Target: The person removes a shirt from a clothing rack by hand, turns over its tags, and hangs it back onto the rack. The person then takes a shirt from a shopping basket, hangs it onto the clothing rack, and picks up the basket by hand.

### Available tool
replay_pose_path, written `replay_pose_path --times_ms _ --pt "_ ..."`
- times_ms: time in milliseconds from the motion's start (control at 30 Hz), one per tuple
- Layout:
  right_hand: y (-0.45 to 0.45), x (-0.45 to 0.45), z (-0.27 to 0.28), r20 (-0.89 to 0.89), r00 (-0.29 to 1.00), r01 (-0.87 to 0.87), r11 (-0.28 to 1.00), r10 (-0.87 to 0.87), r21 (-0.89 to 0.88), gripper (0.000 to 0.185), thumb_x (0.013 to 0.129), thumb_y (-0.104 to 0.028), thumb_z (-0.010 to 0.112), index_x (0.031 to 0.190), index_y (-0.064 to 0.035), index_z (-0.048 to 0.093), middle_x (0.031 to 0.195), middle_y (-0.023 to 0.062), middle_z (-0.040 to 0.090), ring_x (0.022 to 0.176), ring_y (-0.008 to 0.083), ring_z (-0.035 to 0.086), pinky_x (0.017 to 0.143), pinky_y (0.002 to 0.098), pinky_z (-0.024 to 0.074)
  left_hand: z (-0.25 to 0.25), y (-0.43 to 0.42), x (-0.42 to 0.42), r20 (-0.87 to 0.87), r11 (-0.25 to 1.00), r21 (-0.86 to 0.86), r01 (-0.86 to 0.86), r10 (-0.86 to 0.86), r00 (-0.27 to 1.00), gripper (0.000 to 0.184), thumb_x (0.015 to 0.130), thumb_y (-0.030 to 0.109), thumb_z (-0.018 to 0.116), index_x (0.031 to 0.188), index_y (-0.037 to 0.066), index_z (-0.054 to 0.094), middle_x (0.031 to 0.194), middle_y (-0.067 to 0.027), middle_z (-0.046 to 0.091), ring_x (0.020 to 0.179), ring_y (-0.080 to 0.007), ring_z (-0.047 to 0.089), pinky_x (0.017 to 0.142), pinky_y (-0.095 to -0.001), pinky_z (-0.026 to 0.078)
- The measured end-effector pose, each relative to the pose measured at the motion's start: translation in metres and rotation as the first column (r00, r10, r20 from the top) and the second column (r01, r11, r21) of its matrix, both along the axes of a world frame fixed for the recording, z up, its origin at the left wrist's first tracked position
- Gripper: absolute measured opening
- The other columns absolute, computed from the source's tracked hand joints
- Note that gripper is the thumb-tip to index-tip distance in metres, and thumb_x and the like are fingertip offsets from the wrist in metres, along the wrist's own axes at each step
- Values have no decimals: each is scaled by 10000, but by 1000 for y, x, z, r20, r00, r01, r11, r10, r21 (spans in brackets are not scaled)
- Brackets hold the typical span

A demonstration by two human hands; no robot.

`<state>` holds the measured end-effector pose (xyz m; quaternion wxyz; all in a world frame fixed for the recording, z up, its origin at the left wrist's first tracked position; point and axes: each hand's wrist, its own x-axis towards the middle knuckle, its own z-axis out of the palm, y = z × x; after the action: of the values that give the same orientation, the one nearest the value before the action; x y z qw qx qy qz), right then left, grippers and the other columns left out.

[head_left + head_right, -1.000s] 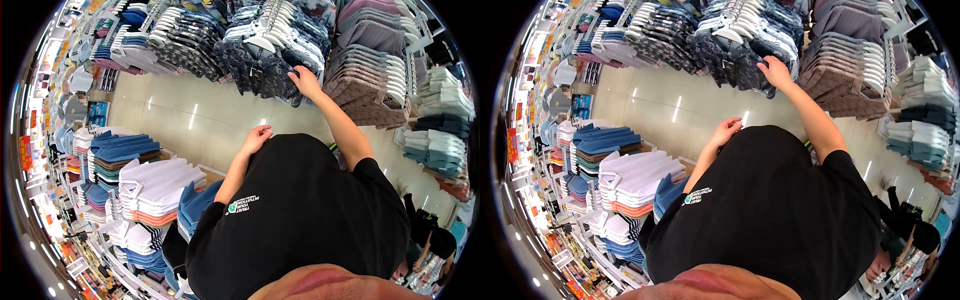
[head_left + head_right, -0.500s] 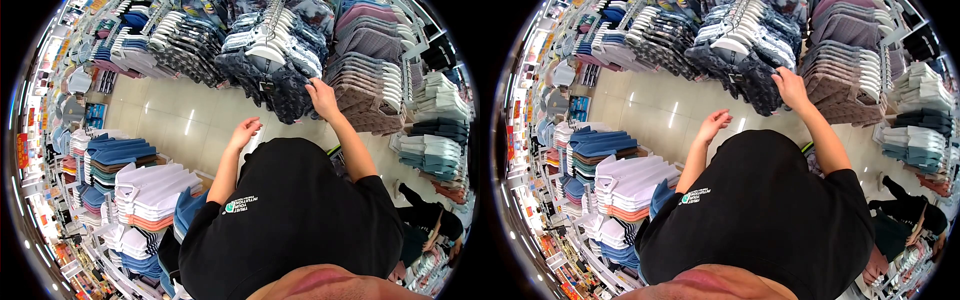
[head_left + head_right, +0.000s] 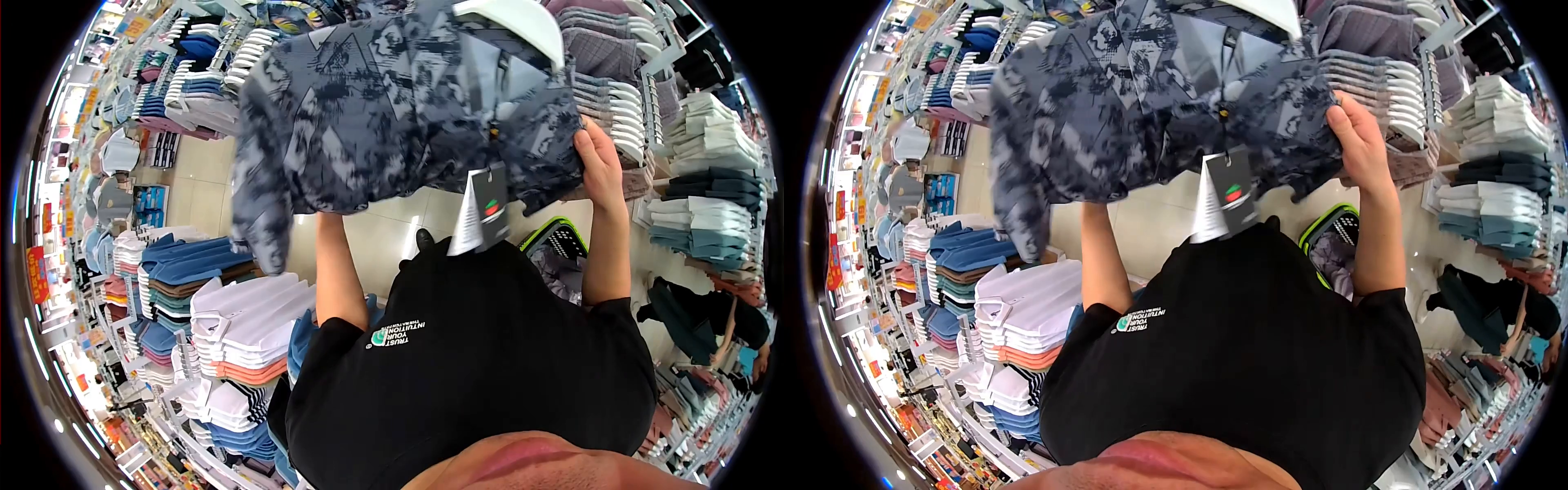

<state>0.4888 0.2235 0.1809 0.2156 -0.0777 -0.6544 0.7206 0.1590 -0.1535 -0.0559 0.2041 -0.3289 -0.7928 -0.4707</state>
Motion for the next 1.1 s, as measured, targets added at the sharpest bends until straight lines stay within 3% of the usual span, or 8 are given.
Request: replay_pose_path --times_ms 33,133,267,333,500,667,933,1100 --pt "-5 -4 3 34 998 55 997 -57 55 242 1039 -193 456 1082 8 583 952 -46 588 886 35 499 799 193 413 9 9 4 170 995 69 69 -80 982 478 1022 299 472 1393 0 440 1381 -109 505 1280 -216 455 1076 -362 377" --pt "10 -11 -20 35 997 67 978 -75 196 202 1035 -188 464 975 -20 560 864 -74 512 806 30 436 726 197 383 24 47 58 782 863 505 -36 -439 441 491 1021 310 470 1405 7 427 1395 -107 495 1290 -223 451 1081 -368 379" --pt "20 -6 -33 104 982 107 920 -157 377 224 1021 -217 495 910 -28 537 786 -55 435 758 54 386 687 218 360 63 62 142 826 827 561 31 -557 -89 535 1014 329 475 1446 30 375 1439 -97 459 1307 -244 444 1087 -381 386" --pt "17 -4 -29 110 979 114 915 -169 387 231 1014 -226 508 913 -22 544 771 -43 433 750 65 390 686 226 366 97 61 164 722 722 689 71 -673 -159 552 1017 345 455 1460 31 356 1455 -95 446 1302 -252 453 1086 -388 389" --pt "20 -4 -46 111 980 121 937 -165 327 229 1006 -223 523 921 -13 556 760 -33 463 743 71 410 679 241 382 108 53 172 532 554 828 -90 -826 -185 543 1022 359 413 1463 47 360 1453 -102 457 1302 -262 465 1082 -409 398" --pt "16 -9 -61 192 960 81 860 -203 504 222 994 -214 536 961 3 570 765 19 505 736 86 448 694 248 403 106 49 181 848 847 529 -40 -530 5 510 1035 271 427 1477 42 317 1501 -81 379 1333 -224 411 1115 -356 358" --pt "6 -14 -76 275 923 94 852 -268 514 244 971 -225 569 1008 15 596 737 78 539 700 140 489 677 289 430 94 55 183 499 528 795 -299 -849 -174 439 1016 249 480 1381 7 448 1385 -117 511 1231 -258 519 1043 -390 449" --pt "-1 -15 -74 329 889 105 841 -319 531 242 967 -224 571 1002 14 600 747 98 567 693 163 518 678 304 441 82 64 183 827 822 513 -247 -551 -115 383 1011 219 500 1340 25 483 1287 -96 582 1122 -244 595 940 -394 513"
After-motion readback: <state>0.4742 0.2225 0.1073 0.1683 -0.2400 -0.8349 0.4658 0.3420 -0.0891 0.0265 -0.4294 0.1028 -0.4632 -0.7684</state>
